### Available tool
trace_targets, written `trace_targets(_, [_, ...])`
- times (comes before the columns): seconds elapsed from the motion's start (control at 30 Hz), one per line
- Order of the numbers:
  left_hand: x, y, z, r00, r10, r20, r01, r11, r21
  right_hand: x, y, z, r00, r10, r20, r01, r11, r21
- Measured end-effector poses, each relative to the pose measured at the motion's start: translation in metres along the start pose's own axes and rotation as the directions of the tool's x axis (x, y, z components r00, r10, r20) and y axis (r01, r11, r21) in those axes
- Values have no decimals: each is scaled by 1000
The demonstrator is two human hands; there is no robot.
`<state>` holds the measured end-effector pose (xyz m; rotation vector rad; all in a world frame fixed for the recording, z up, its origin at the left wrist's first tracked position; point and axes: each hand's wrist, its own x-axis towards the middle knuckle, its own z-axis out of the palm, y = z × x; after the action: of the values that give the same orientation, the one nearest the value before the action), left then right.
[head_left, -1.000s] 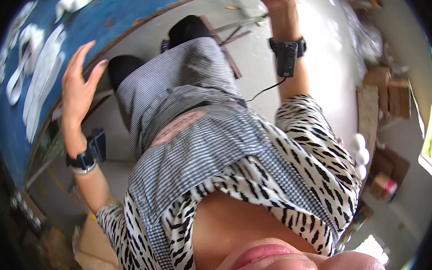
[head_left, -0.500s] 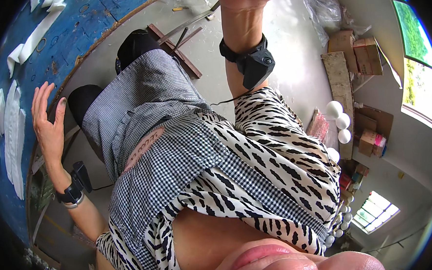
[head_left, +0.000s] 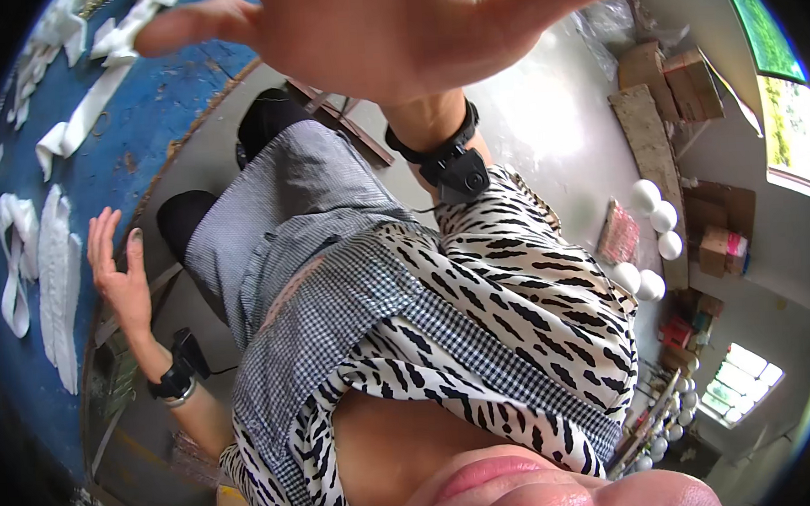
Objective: Assembling foam components using a glue gun and manual manipulation.
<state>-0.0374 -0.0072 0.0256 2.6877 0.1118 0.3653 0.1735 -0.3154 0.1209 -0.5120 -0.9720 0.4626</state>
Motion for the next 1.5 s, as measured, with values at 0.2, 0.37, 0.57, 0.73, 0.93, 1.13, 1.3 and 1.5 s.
trace_targets(0.2, [-18, -16, -8, 996, -76, -37, 75, 997, -34, -40, -37, -49, 950, 312, -24, -34, 27, -999])
trace_targets(0.37, [-29, -33, -9, 958, -254, -135, 246, 966, -75, -94, -84, -170, 781, -184, -597, -624, -225, -748])
trace_targets(0.57, [-11, -17, 15, 974, 35, -223, -22, 998, 58, -88, -57, -237, 719, -157, -677, -637, -537, -553])
trace_targets(0.73, [-5, 3, 38, 995, -13, -100, 31, 983, 182, -44, -41, -267, 704, -30, -710, -538, -675, -505])
trace_targets(0.93, [-13, 5, 43, 996, 2, -93, 23, 963, 267, -24, -38, -255, 623, 6, -783, -557, -698, -449])
trace_targets(1.13, [-23, 20, 42, 991, -10, -130, 39, 975, 219, -27, -56, -221, 526, 54, -848, -827, 266, -496])
trace_targets(1.3, [-25, 27, 48, 997, -10, -74, 28, 966, 258, -15, -66, -188, 823, -319, -469, -552, -257, -793])
trace_targets(1.5, [-16, 20, 57, 995, 21, -97, -1, 980, 201, -10, -75, -122, 887, -210, -412, -398, 108, -911])
